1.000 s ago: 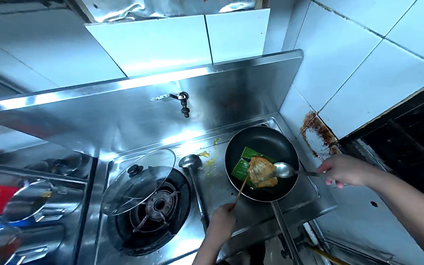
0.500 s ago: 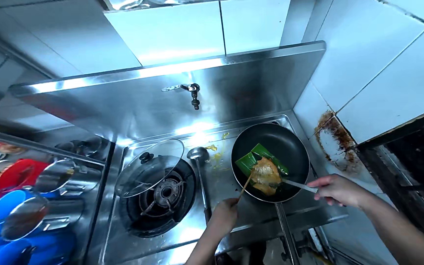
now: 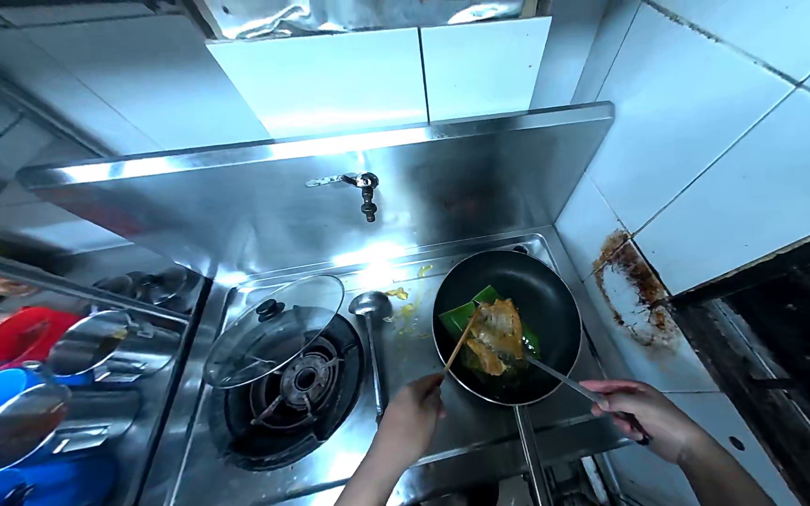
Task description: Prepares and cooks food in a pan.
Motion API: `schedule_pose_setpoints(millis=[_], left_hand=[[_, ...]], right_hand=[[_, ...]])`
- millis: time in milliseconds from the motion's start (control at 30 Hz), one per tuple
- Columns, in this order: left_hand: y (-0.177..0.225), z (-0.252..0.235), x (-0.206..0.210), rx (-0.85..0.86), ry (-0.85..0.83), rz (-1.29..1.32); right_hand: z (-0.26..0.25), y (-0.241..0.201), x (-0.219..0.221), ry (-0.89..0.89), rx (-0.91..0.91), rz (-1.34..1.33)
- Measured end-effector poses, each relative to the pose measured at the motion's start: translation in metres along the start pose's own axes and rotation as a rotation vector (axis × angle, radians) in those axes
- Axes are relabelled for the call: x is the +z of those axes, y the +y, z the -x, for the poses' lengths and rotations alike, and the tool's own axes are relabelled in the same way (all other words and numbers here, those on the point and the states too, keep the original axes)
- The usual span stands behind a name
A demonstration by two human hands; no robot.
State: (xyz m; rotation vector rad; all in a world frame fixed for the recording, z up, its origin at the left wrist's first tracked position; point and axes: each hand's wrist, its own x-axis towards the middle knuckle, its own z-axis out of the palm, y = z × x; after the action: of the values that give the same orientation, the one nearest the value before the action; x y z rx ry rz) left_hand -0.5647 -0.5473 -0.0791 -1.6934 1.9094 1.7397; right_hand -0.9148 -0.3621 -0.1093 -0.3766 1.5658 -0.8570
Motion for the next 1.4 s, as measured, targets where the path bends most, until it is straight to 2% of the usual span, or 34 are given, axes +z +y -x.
schedule_pose_setpoints(millis=[200,300,533,667,800,900,1033,1133,1267,1400], left_hand=[[0.032,-0.011,0.000,0.100,0.028,-0.307],[0.054,-0.015,-0.010,0.090,0.026,-0.481],[0.086,-0.027,-0.040,0.121,0.029,-0.673],[0.089,-0.028,-0.040,0.192,0.154,-0.660],[0.078,-0.022,-0.017,0.066,0.023,-0.636],[0.071,-0.020,0.028,0.106,-0.063,-0.463],[0.078,-0.053,0.078,0.126,-0.121,-0.098],[0.081,-0.077,0.094,0.037,-0.140,0.219],[0.076,-0.094,0.093,-0.079,-0.152,0.596],[0.065,-0.100,0.078,-0.104,-0.147,0.639]], right_hand=[[0.003,0.005,0.002,0.057,-0.037,-0.057],[0.003,0.012,0.003,0.080,-0.077,-0.075],[-0.002,0.035,0.007,0.131,-0.136,-0.178],[0.000,0.040,0.007,0.171,-0.150,-0.196],[0.005,0.022,0.013,0.299,-0.160,-0.132],[0.014,-0.007,0.021,0.439,-0.170,0.069],[0.028,-0.047,0.052,0.622,-0.154,0.757],[0.029,-0.050,0.093,0.676,-0.136,1.079],[0.019,-0.031,0.125,0.763,-0.210,1.154],[0.006,-0.018,0.134,0.773,-0.249,1.108]])
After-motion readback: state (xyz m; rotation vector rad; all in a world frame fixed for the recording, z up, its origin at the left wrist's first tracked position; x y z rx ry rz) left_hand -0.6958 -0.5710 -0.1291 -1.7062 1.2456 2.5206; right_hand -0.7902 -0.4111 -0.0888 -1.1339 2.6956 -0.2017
